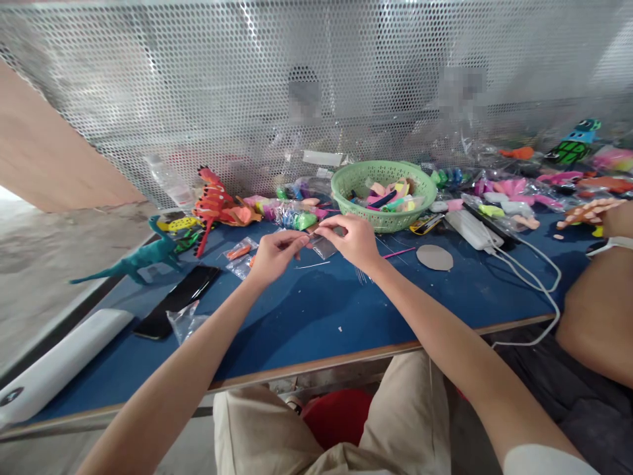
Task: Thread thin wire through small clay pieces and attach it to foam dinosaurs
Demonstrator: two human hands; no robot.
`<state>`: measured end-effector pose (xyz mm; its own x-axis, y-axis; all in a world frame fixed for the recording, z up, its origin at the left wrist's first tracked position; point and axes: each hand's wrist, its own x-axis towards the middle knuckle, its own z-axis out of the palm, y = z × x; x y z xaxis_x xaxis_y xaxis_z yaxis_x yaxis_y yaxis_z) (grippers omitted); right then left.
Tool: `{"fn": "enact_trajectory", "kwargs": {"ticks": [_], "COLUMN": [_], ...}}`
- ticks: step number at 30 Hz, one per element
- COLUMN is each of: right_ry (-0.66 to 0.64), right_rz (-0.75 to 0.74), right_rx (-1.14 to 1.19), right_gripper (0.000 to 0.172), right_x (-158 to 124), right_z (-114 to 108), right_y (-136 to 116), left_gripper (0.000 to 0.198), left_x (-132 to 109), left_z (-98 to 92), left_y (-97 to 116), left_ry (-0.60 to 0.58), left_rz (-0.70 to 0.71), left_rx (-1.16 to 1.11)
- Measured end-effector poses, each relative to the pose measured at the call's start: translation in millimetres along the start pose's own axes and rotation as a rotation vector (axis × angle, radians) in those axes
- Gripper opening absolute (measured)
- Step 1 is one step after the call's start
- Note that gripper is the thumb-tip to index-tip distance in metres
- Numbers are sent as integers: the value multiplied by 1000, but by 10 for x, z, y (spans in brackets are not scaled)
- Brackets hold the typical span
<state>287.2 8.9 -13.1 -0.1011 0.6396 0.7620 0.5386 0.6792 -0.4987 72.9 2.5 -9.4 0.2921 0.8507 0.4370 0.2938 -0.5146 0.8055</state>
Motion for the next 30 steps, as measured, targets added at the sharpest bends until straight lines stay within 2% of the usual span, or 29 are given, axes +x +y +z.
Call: {"fn": "enact_trajectory", "kwargs": {"ticks": [6,9,18,22,27,30], "right_ry": [-85,-98,-188,-169,-154,-156], "right_rz": [-143,-162,-289,-219,5,75], "right_rx": [-90,-93,-204,-207,-59,-55], "right_gripper": [20,19,25,24,26,27], "right_x": [7,1,-25,-54,-85,-82], "right_z": [17,22,57,101,123,103], "right_y": [2,43,114,58,-84,-122], "left_gripper": [32,33,34,29,24,20], "left_x": [-14,-21,-47,-67,-106,-112], "left_z": [159,193,201,188,160,145], "left_y": [-34,-33,-12,16,104,128], "left_ry": [27,21,-4,36,116,143], "left_rz": [-110,-152,-111,-14,76,96], "left_rx": [-162,-197,-75,172,535,674]}}
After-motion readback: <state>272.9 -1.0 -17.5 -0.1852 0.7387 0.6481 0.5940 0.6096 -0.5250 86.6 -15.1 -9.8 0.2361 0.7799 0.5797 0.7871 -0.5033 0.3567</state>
